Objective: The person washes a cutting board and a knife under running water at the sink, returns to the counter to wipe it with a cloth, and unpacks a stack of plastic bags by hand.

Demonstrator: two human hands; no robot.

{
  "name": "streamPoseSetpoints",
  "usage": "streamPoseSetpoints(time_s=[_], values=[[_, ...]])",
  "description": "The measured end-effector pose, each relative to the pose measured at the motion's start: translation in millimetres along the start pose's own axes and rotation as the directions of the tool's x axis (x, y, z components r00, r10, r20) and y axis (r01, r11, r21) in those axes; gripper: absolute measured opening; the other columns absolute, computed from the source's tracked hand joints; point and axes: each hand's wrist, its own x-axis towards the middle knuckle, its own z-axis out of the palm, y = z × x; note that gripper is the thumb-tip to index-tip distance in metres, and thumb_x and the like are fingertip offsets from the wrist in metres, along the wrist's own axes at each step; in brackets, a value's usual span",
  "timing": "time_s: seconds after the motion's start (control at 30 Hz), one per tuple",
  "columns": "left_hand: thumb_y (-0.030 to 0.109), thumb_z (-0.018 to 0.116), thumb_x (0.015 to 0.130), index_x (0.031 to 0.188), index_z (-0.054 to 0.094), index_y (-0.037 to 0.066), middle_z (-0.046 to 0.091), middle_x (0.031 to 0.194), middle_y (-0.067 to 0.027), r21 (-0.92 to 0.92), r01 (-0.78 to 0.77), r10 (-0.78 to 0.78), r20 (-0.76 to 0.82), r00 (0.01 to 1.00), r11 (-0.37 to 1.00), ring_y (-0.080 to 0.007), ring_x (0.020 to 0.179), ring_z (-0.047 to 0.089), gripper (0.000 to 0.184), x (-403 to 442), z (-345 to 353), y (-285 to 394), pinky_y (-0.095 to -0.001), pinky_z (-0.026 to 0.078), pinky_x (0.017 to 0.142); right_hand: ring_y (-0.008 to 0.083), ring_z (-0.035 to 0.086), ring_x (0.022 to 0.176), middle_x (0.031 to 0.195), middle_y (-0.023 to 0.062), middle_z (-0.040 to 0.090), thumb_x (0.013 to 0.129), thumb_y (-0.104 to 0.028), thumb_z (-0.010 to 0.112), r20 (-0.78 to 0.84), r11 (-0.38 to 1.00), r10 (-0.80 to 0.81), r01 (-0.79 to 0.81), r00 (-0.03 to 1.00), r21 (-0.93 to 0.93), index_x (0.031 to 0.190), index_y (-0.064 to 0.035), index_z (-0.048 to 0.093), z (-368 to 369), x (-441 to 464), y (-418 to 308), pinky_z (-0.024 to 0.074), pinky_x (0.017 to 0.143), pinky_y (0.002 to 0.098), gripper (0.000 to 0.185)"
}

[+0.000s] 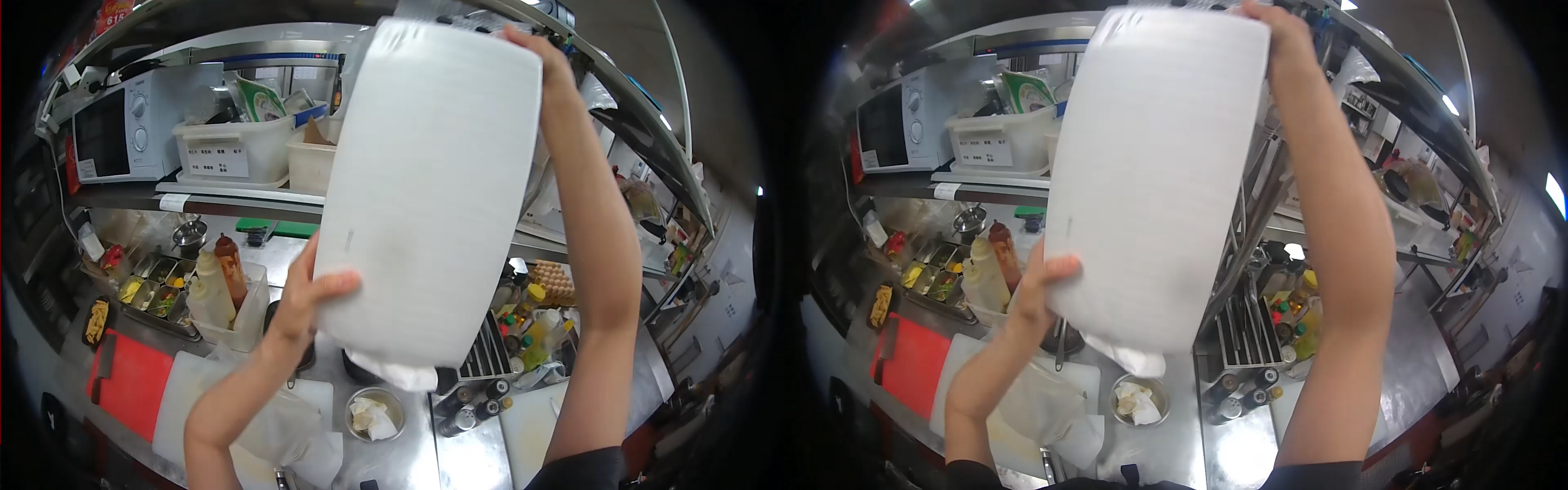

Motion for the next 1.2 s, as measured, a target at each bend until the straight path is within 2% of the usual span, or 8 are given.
streamPoseSetpoints(time_s=[0.13, 0.2, 0.3, 0.4, 0.73, 0.8, 1.0, 1.2], values=[[0.023, 0.071, 0.069, 0.128, 0.046, -0.003, 0.060, 0.110, -0.0141, 0.048, -0.013, 0.008, 0.097, 0.995, 0.999, -0.0215, 0.098, 0.059, 0.069, 56.6, -2.8, 24.9, -0.0311, 0.046, 0.088, 0.0217, 0.066, 0.066, 0.081, 0.0112, 0.068, 0.084, -0.028, 0.065, 0.155, 0.983, -0.158, 0.169, 0.975, -0.065, 0.091, 0.0001, 0.065, -33.6, 36.2, -13.2, 0.0542, 0.060, 0.0346, 0.029], [0.024, 0.069, 0.071, 0.128, 0.047, -0.003, 0.060, 0.110, -0.0153, 0.064, -0.037, 0.028, 0.138, 0.990, 0.997, -0.0217, 0.097, 0.061, 0.066, 75.6, -3.9, 33.3, -0.0305, 0.046, 0.087, 0.0240, 0.067, 0.069, 0.086, 0.0142, 0.068, 0.084, -0.028, 0.065, -0.313, 0.975, -0.221, 0.210, 0.923, -0.069, 0.096, 0.0022, 0.064, -10.8, 28.7, -15.2, 0.0538, 0.061, 0.0362, 0.032], [0.024, 0.068, 0.071, 0.127, 0.048, -0.003, 0.060, 0.111, -0.0154, 0.066, -0.063, 0.052, 0.160, 0.986, 0.996, -0.0214, 0.097, 0.060, 0.065, 81.7, -5.8, 36.6, -0.0300, 0.046, 0.087, 0.0238, 0.066, 0.075, 0.088, 0.0149, 0.067, 0.083, -0.012, 0.063, -0.226, 0.976, -0.203, 0.216, 0.953, 0.035, 0.093, 0.0071, 0.064, -14.6, 37.4, -15.9, 0.0545, 0.066, 0.0335, 0.022], [0.023, 0.067, 0.072, 0.127, 0.049, -0.003, 0.060, 0.111, -0.0147, 0.095, -0.082, 0.069, 0.132, 0.989, 0.992, -0.0202, 0.098, 0.059, 0.064, 79.8, -7.1, 32.9, -0.0287, 0.045, 0.088, 0.0236, 0.066, 0.077, 0.089, 0.0150, 0.067, 0.082, -0.011, 0.063, -0.265, 0.972, -0.236, 0.228, 0.935, -0.063, 0.094, 0.0078, 0.063, -5.6, 43.6, -9.9, 0.0552, 0.067, 0.0337, 0.022], [0.025, 0.070, 0.070, 0.129, 0.049, -0.002, 0.060, 0.113, -0.0137, 0.112, -0.156, 0.148, 0.081, 0.986, 0.981, -0.0207, 0.102, 0.058, 0.068, 81.6, -3.7, 33.6, -0.0289, 0.043, 0.091, 0.0233, 0.067, 0.075, 0.092, 0.0162, 0.067, 0.084, -0.012, 0.062, -0.258, 0.973, -0.219, 0.231, 0.941, 0.015, 0.099, 0.0071, 0.062, -4.0, 56.5, -11.8, 0.0552, 0.066, 0.0339, 0.024], [0.025, 0.071, 0.069, 0.129, 0.049, -0.001, 0.060, 0.113, -0.0138, 0.123, -0.190, 0.180, 0.090, 0.980, 0.974, -0.0207, 0.103, 0.058, 0.068, 86.1, -1.5, 37.3, -0.0291, 0.043, 0.091, 0.0226, 0.066, 0.076, 0.093, 0.0157, 0.066, 0.086, -0.016, 0.063, -0.272, 0.988, -0.117, 0.139, 0.955, 0.061, 0.101, 0.0063, 0.061, -1.3, 56.3, -17.5, 0.0550, 0.066, 0.0346, 0.027], [0.024, 0.071, 0.069, 0.129, 0.049, -0.001, 0.060, 0.114, -0.0139, 0.099, -0.164, 0.153, 0.108, 0.982, 0.982, -0.0205, 0.103, 0.058, 0.069, 101.4, -10.0, 30.9, -0.0294, 0.044, 0.090, 0.0226, 0.066, 0.075, 0.091, 0.0161, 0.065, 0.086, -0.010, 0.064, -0.300, 0.960, -0.220, 0.261, 0.928, 0.105, 0.099, 0.0090, 0.060, -1.0, 66.7, -15.3, 0.0548, 0.062, 0.0348, 0.024], [0.023, 0.070, 0.069, 0.131, 0.048, -0.001, 0.060, 0.115, -0.0141, 0.049, -0.084, 0.079, 0.113, 0.991, 0.995, -0.0206, 0.103, 0.059, 0.070, 97.5, -11.2, 16.8, -0.0296, 0.045, 0.090, 0.0211, 0.065, 0.067, 0.085, 0.0132, 0.066, 0.086, -0.017, 0.066, -0.248, 0.972, -0.225, 0.200, 0.942, -0.120, 0.094, 0.0045, 0.063, -28.6, 84.7, -1.0, 0.0560, 0.060, 0.0338, 0.022]])
